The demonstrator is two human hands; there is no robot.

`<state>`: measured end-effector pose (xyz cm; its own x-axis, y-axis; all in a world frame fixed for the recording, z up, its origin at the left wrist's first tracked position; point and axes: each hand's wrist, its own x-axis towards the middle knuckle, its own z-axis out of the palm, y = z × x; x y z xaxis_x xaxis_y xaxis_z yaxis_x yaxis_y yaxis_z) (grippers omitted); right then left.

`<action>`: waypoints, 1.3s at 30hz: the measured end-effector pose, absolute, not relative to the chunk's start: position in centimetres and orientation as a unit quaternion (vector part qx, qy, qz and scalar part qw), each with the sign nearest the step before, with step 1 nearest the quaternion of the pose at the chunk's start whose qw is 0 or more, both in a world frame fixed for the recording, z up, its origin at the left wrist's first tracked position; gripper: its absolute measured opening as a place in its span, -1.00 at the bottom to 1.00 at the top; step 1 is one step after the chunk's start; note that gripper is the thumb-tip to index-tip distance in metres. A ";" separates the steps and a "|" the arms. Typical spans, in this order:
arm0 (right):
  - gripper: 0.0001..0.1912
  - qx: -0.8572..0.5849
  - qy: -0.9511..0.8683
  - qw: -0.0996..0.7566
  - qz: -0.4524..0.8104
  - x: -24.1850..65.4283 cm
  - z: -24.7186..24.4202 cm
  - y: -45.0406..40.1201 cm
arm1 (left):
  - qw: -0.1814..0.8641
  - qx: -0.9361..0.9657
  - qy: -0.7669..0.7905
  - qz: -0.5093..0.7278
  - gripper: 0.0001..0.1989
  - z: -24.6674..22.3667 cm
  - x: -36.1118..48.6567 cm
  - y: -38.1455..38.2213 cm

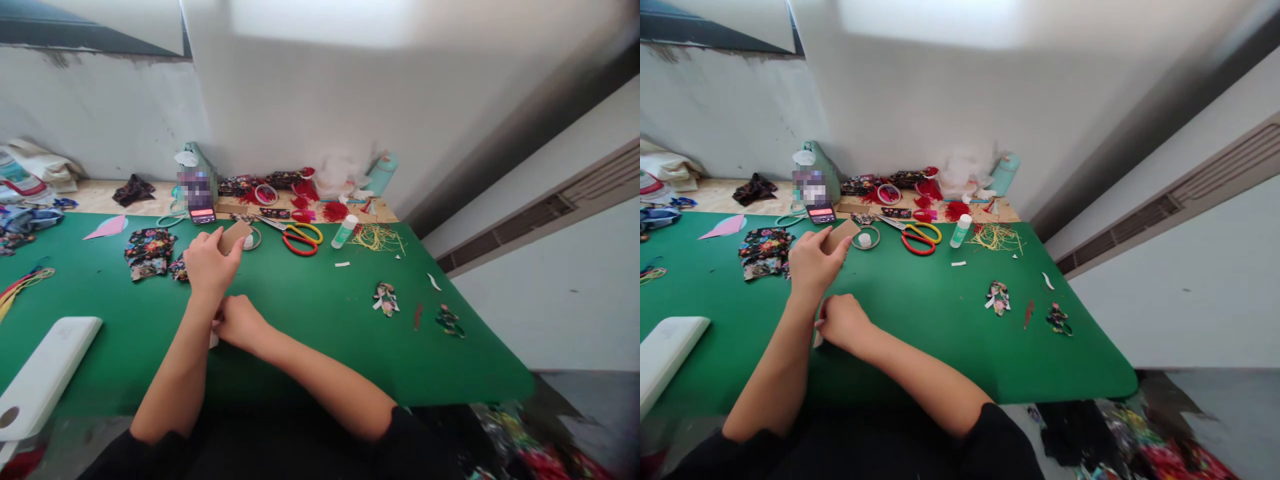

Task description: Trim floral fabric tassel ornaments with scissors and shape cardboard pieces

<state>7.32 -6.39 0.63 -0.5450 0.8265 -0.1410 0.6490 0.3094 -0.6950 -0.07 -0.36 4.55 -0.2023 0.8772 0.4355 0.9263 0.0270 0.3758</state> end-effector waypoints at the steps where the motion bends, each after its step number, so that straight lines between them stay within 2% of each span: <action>1: -0.85 -0.461 -0.809 0.107 0.348 7.0 0.5 -6.4 | 0.041 -0.630 -0.715 -0.300 -0.43 4.6 -0.1 -0.4; 4: -0.84 -0.480 -0.803 0.080 0.346 8.9 0.2 -6.2 | 0.038 -0.632 -0.711 -0.305 -0.43 4.6 0.0 -0.5; 7: -0.88 -0.565 -0.753 0.072 0.331 14.5 0.1 -6.1 | 0.027 -0.635 -0.710 -0.304 -0.44 4.7 0.2 -0.7; 11: -0.89 -0.701 -0.660 0.055 0.266 24.7 0.7 -7.0 | 0.017 -0.634 -0.712 -0.302 -0.43 4.8 0.3 -0.7; 16: -0.86 -0.804 -0.568 -0.020 0.175 33.0 2.3 -8.5 | 0.012 -0.630 -0.716 -0.302 -0.45 4.7 0.2 -0.5; 19: -0.90 -0.769 -0.600 0.051 0.214 31.8 2.6 -7.8 | 0.012 -0.627 -0.717 -0.305 -0.44 4.6 0.1 -0.4; 21: -0.92 -0.699 -0.641 0.127 0.290 28.4 2.3 -6.4 | 0.015 -0.625 -0.716 -0.310 -0.44 4.5 -0.1 -0.4; 24: -0.94 -0.613 -0.686 0.191 0.343 21.1 1.4 -3.4 | 0.020 -0.622 -0.715 -0.318 -0.44 4.4 -0.3 -0.3; 27: -0.94 -0.540 -0.706 0.204 0.410 14.3 0.6 -0.9 | 0.022 -0.619 -0.719 -0.316 -0.44 4.5 -0.3 -0.3; 30: -0.91 -0.548 -0.684 0.195 0.440 11.0 -0.2 0.6 | 0.017 -0.620 -0.723 -0.306 -0.44 4.7 -0.2 -0.3; 34: -0.94 -0.602 -0.645 0.189 0.432 13.5 -1.2 1.3 | 0.011 -0.623 -0.721 -0.302 -0.44 4.8 0.0 -0.4; 39: -0.91 -0.714 -0.554 0.188 0.384 24.6 -0.4 -0.4 | 0.012 -0.621 -0.720 -0.308 -0.45 4.6 0.1 -0.3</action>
